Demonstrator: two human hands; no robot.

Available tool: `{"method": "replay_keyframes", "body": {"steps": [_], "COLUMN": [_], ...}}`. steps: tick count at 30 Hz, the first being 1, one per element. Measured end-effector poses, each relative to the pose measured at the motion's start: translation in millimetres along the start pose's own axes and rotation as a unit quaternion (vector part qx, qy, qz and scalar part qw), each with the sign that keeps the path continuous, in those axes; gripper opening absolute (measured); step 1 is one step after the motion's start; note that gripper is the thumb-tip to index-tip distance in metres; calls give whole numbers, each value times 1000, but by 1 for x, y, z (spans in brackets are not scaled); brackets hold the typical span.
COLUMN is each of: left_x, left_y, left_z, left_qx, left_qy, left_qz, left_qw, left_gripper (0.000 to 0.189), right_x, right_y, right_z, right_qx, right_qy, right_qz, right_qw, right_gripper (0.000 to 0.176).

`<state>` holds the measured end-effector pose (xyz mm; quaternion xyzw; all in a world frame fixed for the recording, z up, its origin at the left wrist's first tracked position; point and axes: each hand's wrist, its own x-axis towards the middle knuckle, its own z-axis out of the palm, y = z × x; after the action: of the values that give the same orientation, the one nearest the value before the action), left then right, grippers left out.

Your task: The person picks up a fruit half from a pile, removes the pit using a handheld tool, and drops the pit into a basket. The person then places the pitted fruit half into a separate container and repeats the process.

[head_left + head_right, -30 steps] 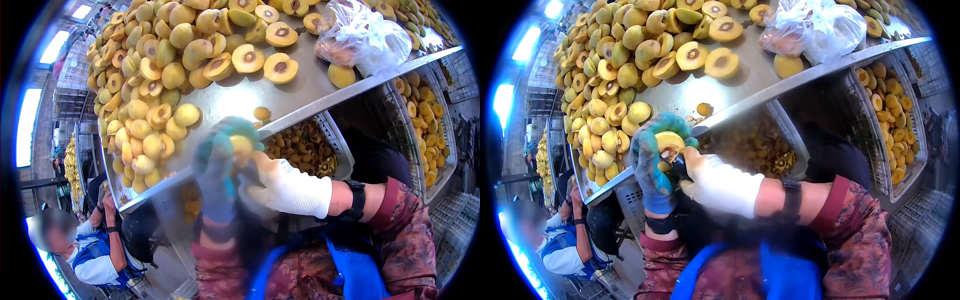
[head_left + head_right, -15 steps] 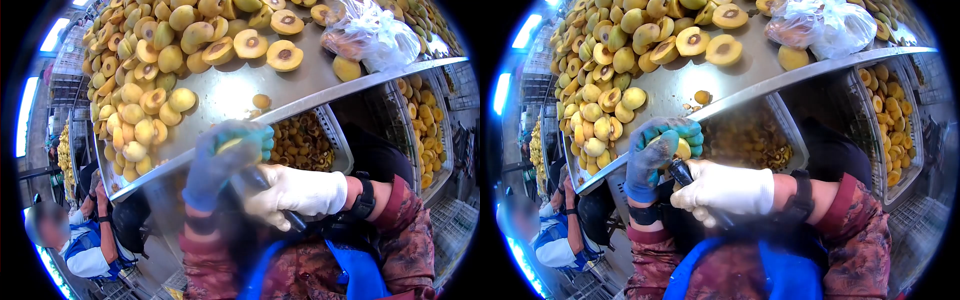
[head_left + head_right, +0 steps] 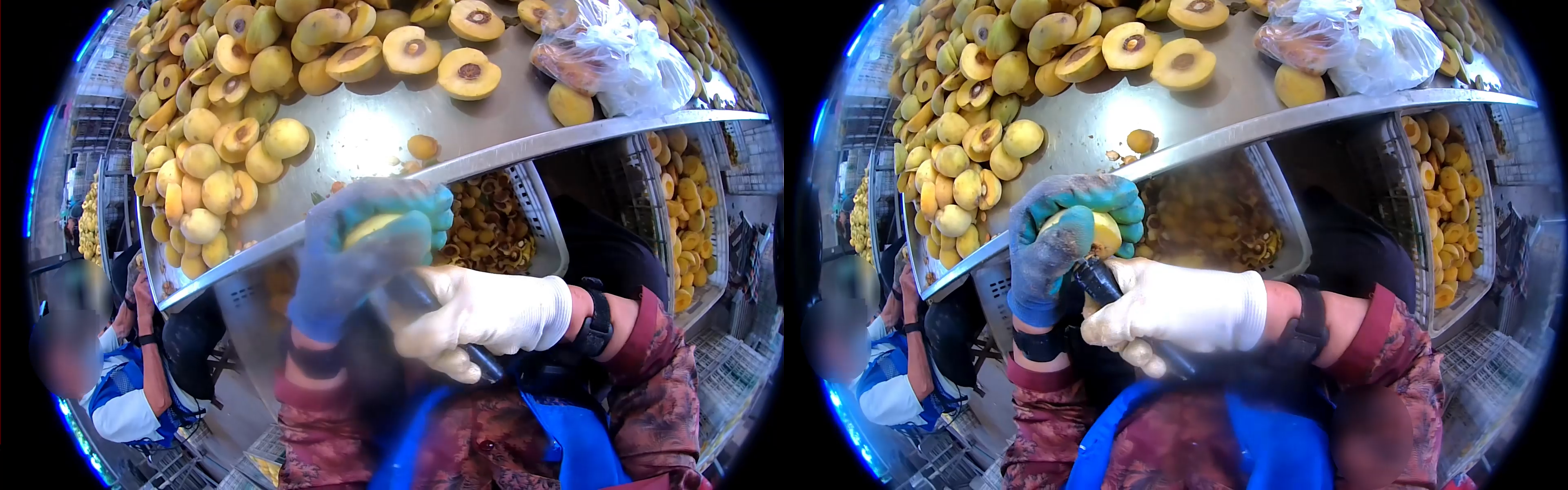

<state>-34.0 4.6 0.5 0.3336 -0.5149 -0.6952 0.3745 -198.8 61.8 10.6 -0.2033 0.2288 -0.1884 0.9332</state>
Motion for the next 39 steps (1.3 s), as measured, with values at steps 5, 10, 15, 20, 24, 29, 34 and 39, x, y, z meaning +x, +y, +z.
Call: {"method": "replay_keyframes", "body": {"steps": [5,10,15,20,24,29,34,39], "left_x": [-3,6,9,-8,-65,-114,-39,81], "left_y": [5,1,-3,14,52,72,63,24], "left_z": [5,14,13,-15,-61,-143,-136,-132], "left_qx": [-16,-50,-82,-116,121,760,783,821], "left_qy": [15,95,136,189,294,271,154,-20], "left_qz": [-5,33,47,85,118,-221,164,257], "left_qw": [1000,994,986,971,941,547,580,509], "left_gripper": [59,72,57,50,46,46,60,39], "right_x": [-7,1,18,18,29,1,1,17], "right_y": [-6,-12,12,20,31,13,30,21], "right_z": [1,3,-7,-27,-88,-85,-81,-58], "right_qx": [76,-210,-540,-681,-842,-848,-881,-823], "right_qy": [-67,81,259,268,296,339,265,274], "right_qz": [4,-98,-252,-274,32,-34,-153,-105], "right_qw": [995,969,760,624,450,407,360,486], "right_gripper": [16,20,37,22,19,20,40,39]}}
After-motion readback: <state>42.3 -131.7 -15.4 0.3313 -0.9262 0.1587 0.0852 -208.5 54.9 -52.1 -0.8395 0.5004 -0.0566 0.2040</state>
